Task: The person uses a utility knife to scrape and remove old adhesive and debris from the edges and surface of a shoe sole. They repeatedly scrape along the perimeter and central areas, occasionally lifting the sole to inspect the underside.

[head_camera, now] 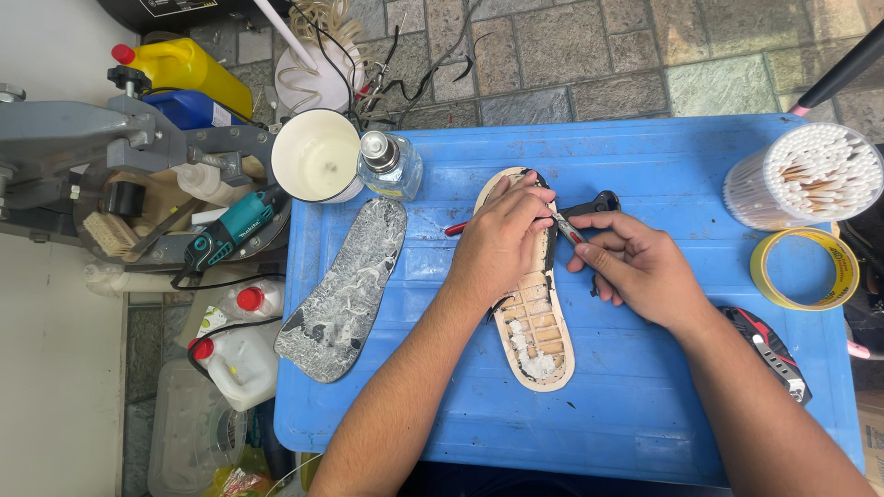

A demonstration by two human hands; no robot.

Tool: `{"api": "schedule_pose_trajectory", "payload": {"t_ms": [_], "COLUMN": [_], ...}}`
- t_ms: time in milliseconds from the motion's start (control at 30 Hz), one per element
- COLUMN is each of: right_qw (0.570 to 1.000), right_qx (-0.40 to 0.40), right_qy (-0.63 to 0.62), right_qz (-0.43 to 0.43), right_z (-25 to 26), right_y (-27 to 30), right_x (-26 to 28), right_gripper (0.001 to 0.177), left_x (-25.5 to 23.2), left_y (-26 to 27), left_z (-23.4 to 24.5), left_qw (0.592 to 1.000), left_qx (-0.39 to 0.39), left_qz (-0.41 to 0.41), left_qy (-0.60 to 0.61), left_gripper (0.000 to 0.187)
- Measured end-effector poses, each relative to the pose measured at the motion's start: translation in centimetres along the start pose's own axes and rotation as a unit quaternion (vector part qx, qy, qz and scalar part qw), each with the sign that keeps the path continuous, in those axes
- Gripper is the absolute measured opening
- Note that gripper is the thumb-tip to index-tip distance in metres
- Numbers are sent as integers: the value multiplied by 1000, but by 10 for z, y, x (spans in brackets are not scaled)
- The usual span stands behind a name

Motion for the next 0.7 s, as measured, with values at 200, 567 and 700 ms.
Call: {"api": "schedule_pose_trajectory", "payload": {"t_ms": [200,567,700], "right_qw": [1000,1000,1000], "right_qx": [1,6,13], "right_qy": [15,-12,-20], "right_qz": [-7,-5,-3], "right_z": [4,2,2], "right_y": [1,8,9], "right_x": [-5,-12,-12], "right_gripper": [34,33,33], "left_x": [0,-3,-4], "left_y": [1,2,2], "left_z": [-2,-5,-4], "left_qw": [1000,999,999], "left_qx": [-5,-7,-6], "left_qz": [-3,-7,-6], "left_qy": [-3,-38,-41], "left_gripper": [12,9,9]}}
Point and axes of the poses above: each hand's wrist, its own y-axis away from the middle knuckle, its own z-axis out of the back of the hand, x = y × z, the point moved 9 cm from there along -y, towards the middle knuckle, and after that the axes turned 6 degrees about -x, right-handed, at the moved point
